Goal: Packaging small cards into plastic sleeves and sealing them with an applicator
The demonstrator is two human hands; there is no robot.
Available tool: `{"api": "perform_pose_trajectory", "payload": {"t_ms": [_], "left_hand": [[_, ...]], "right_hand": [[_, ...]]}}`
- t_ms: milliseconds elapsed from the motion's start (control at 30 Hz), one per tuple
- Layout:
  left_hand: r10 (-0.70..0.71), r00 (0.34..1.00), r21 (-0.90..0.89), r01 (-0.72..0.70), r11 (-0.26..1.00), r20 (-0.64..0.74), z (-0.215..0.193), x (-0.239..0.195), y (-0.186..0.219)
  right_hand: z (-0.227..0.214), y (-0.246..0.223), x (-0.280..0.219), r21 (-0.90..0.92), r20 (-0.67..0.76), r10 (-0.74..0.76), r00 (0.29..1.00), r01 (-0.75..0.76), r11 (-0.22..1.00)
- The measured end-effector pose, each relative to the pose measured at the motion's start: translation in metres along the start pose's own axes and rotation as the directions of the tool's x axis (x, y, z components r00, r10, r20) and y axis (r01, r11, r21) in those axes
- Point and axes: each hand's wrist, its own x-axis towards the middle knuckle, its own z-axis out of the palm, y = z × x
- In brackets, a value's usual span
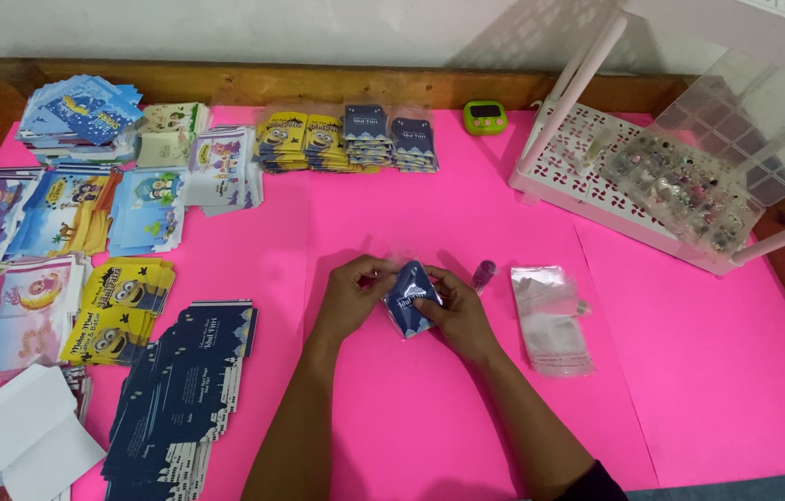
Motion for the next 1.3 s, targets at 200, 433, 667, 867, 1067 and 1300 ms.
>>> {"api": "perform_pose_trajectory", "payload": {"t_ms": [200,433,667,867,1067,1300], "left_hand": [[-0.03,0.984,-0.092,0.013,0.996,-0.178,-0.004,0.007,-0.012],[-0.045,0.959,-0.22,-0.019,0.975,-0.28,-0.008,0.002,0.018],[-0.057,0.921,-0.302,-0.067,0.951,-0.385,-0.014,0.007,0.0],[-0.098,0.896,-0.323,-0.052,0.945,-0.433,-0.019,0.007,-0.004],[-0.072,0.897,-0.362,-0.102,0.927,-0.436,-0.017,0.009,-0.005],[-0.074,0.887,-0.37,-0.114,0.922,-0.456,-0.016,0.019,-0.037]], "right_hand": [[0.002,0.001,0.001,0.054,-0.025,0.033,0.999,-0.031,0.998],[0.001,0.013,0.001,-0.018,-0.072,0.051,0.996,-0.052,0.998],[0.001,0.015,0.004,0.075,-0.086,0.086,0.993,-0.08,0.994],[0.002,0.013,0.002,0.104,-0.1,0.131,0.986,-0.12,0.987],[0.004,0.022,0.004,0.166,-0.117,0.139,0.983,-0.118,0.979],[0.031,0.008,0.02,0.086,-0.362,0.011,0.932,0.021,0.996]]}}
